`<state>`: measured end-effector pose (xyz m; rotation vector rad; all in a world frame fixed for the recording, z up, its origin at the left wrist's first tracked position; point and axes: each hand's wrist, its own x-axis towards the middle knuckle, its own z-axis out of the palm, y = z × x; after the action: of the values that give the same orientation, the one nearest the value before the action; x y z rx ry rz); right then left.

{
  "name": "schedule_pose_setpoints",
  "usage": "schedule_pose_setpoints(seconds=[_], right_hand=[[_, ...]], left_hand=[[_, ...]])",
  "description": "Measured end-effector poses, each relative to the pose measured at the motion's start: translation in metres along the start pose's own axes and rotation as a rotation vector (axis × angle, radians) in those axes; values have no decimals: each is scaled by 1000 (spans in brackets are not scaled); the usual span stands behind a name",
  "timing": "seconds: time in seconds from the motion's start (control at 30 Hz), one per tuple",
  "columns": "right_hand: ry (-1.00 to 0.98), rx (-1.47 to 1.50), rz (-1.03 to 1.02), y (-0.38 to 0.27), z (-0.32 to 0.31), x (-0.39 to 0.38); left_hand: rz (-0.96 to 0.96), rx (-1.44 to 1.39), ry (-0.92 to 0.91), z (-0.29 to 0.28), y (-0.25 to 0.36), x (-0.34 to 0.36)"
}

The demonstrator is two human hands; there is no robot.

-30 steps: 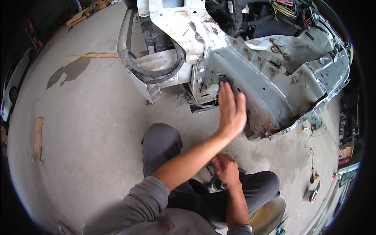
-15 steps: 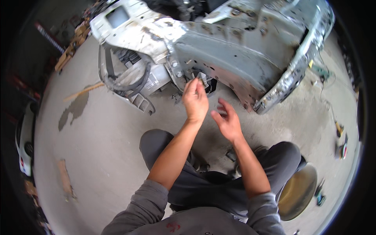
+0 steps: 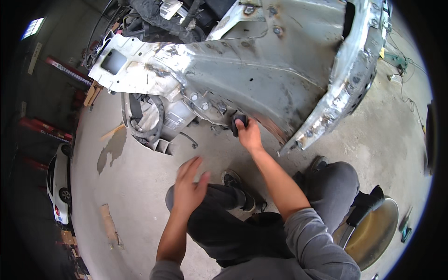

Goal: The person kneels in front of a stripped car frame and uses a sanding block to manually sand the metal surface of the front bumper area. They repeatedly rub the sanding block over various sections of the frame, focusing on edges and flat surfaces.

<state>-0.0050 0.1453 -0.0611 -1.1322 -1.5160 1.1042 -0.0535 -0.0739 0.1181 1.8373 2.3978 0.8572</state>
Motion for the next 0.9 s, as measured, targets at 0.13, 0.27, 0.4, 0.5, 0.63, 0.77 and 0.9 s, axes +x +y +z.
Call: schedule_pose_setpoints(seconds=[0.13,0.27,0.4,0.5,0.63,0.77,0.9], right_hand=[[-89,-228,-190,-14,34,48],[-48,-414,-311,25,63,69],[-181,-301,-126,-25,31,46],[-170,-360,-215,-29,23,53],[-194,-339,-194,-22,34,67],[-26,-306,-322,3,34,42],[-300,-232,8,-13,16,41]], left_hand=[[-217,62,90,-34,-28,-72],[-103,191,156,-23,-46,-90],[-108,208,142,-18,-48,-79],[-91,212,121,-17,-48,-75],[-59,239,144,-17,-53,-80],[-74,259,113,-18,-61,-80],[-87,256,120,-14,-62,-79]])
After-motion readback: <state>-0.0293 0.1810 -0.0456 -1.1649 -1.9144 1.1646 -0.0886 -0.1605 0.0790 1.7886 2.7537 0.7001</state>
